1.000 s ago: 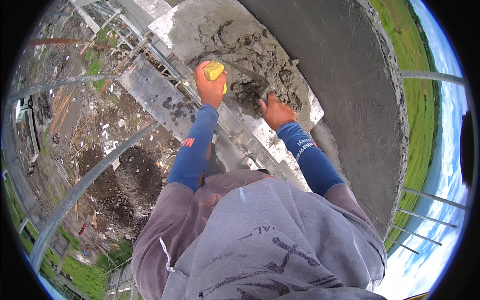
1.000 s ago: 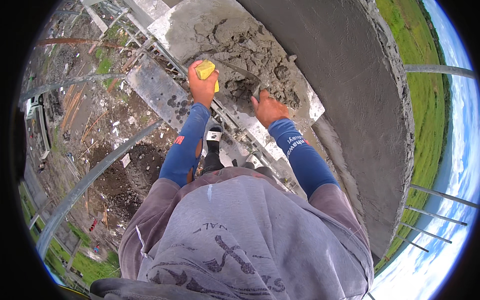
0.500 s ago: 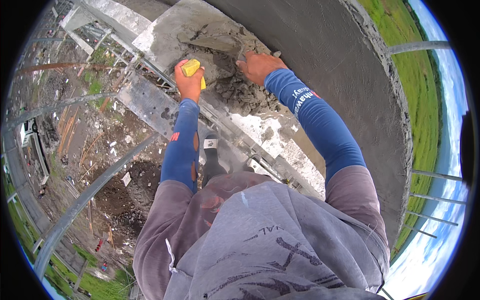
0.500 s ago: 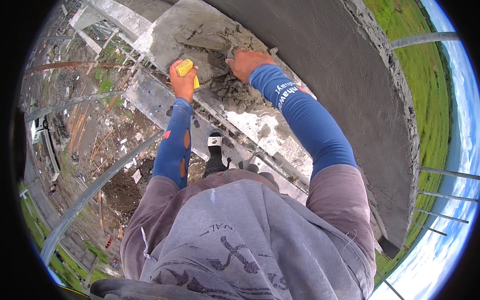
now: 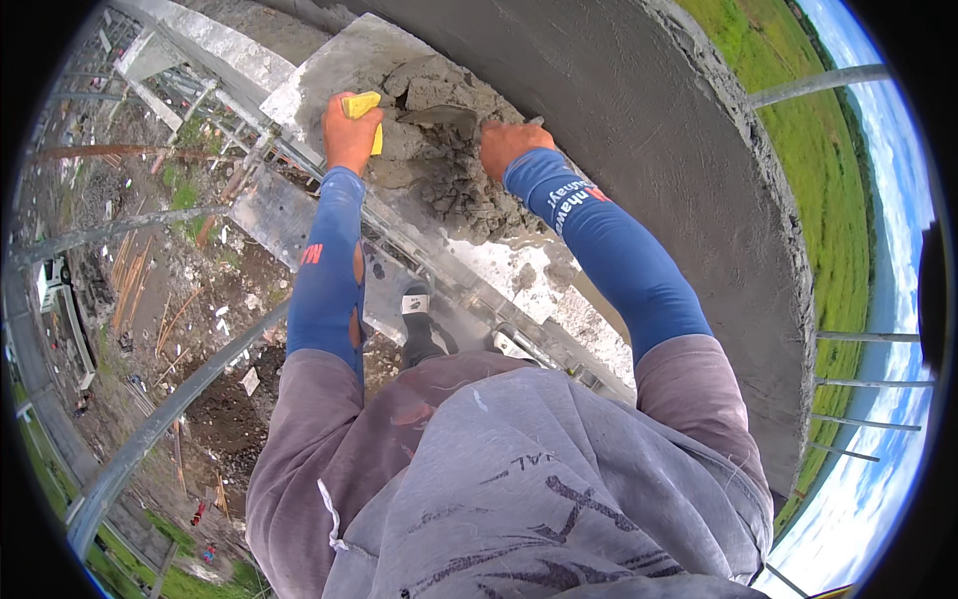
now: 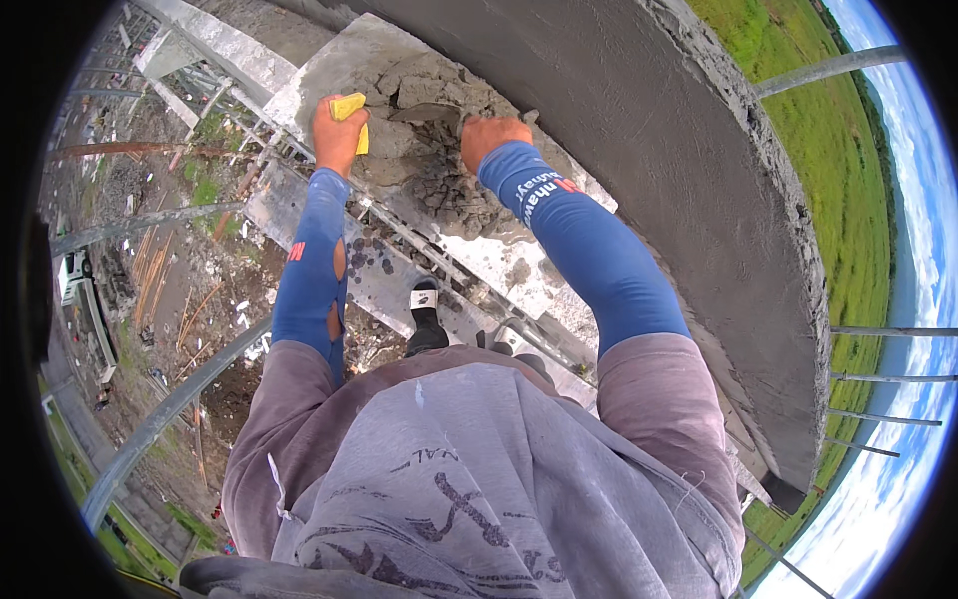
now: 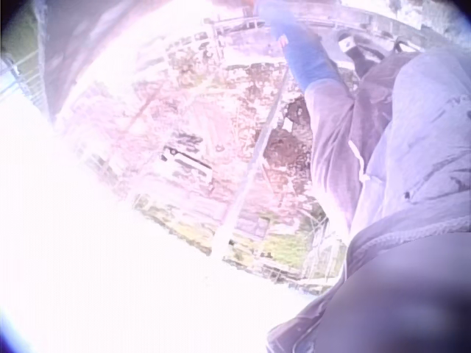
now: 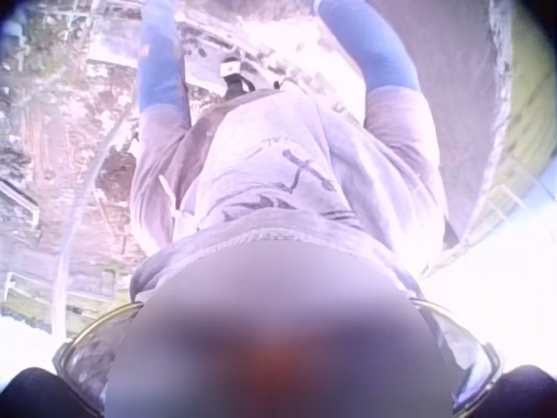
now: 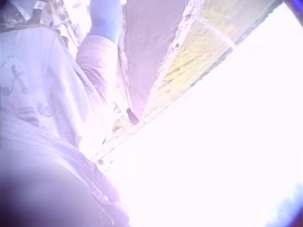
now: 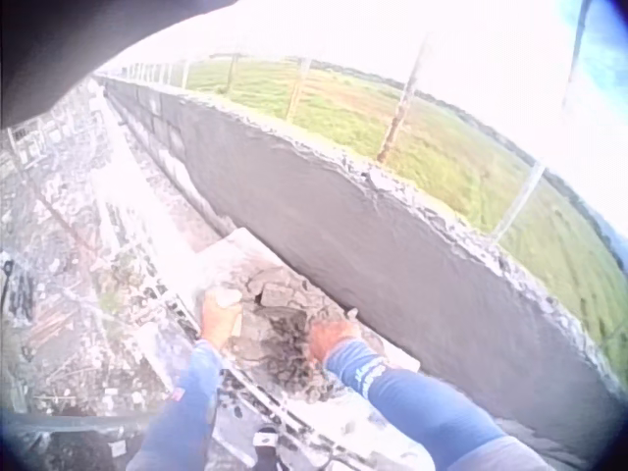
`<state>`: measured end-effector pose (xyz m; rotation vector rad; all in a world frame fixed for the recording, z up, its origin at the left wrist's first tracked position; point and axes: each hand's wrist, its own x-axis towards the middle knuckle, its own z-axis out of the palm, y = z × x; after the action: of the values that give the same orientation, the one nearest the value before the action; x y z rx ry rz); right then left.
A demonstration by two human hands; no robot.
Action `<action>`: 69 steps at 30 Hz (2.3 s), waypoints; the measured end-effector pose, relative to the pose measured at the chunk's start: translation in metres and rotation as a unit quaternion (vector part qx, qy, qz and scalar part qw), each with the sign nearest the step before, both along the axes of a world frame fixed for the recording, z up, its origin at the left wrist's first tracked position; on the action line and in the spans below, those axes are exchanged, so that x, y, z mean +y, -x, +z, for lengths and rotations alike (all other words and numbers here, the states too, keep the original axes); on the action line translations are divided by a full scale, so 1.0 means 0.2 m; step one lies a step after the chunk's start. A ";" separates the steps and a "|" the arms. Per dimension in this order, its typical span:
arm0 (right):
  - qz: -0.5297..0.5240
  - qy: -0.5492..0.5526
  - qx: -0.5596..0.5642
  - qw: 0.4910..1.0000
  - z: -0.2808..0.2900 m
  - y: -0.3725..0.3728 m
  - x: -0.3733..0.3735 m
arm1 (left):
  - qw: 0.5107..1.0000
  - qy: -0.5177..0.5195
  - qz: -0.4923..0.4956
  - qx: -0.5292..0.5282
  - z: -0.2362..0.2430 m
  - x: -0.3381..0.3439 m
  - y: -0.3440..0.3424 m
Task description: The person scoops wet cement from a bucket with a trowel and spreads it onto a concrete surface. They repeatedly smooth the cement and use a yellow sponge to wipe the surface, working along a linear section of the structure.
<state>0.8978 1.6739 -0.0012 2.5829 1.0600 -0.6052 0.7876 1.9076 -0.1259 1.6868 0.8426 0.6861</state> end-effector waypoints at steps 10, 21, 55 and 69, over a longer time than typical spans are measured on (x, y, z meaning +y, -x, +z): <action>-0.065 -0.206 0.136 0.967 0.09 0.08 -0.40 | 0.991 0.103 -0.065 -0.053 0.31 -0.04 -0.46; -0.052 -0.128 0.108 0.985 0.09 0.20 -0.43 | 0.968 0.248 -0.013 -0.041 0.26 0.01 -0.46; -0.155 -0.214 0.137 0.955 -0.63 0.32 0.18 | 0.937 0.266 0.205 -0.094 -0.39 -0.25 0.26; -0.024 -0.080 0.085 0.993 -0.24 0.25 0.36 | 0.921 0.356 0.123 -0.099 -0.33 -0.33 0.37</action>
<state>0.8479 1.7454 -0.0491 2.7410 1.1456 -0.7956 0.7129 1.8411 -0.1927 0.8518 1.0119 0.6023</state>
